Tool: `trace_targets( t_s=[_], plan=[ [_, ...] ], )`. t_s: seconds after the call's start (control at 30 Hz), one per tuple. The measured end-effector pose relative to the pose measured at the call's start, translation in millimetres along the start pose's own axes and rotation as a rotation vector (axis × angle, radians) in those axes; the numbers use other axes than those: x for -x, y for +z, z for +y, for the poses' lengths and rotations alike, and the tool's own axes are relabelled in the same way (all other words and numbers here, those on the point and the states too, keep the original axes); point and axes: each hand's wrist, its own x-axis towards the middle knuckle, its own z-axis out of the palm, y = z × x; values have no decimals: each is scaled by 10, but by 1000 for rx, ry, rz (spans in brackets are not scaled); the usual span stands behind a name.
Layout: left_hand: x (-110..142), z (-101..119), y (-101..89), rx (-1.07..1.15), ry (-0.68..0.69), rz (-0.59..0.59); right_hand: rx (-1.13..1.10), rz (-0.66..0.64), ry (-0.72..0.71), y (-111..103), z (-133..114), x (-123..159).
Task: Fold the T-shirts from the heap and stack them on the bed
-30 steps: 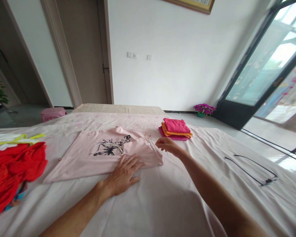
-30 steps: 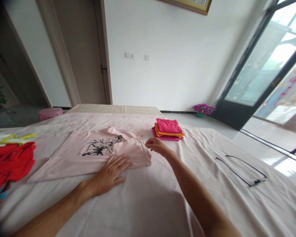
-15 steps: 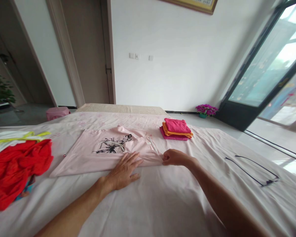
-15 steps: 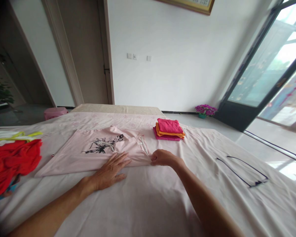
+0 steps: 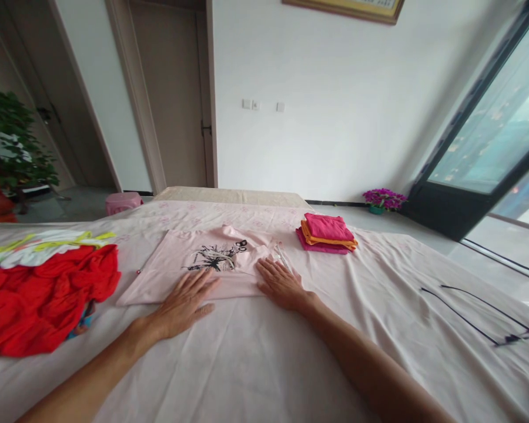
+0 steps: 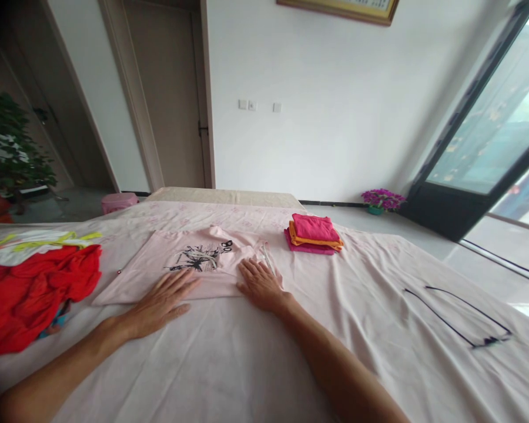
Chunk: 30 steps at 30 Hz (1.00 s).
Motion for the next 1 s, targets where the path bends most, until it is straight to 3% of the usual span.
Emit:
trace_targets(
  t_s=[0.17,0.33,1.0],
  plan=[
    [321,-423,-12,-66,-344,-35,41,58,44,103,14,30],
    [331,-530,30,-159,-517,11,45,65,56,90,-9,23],
    [295,-514,69,-198,-578,60,59,31,190,68,-35,5]
  ],
)
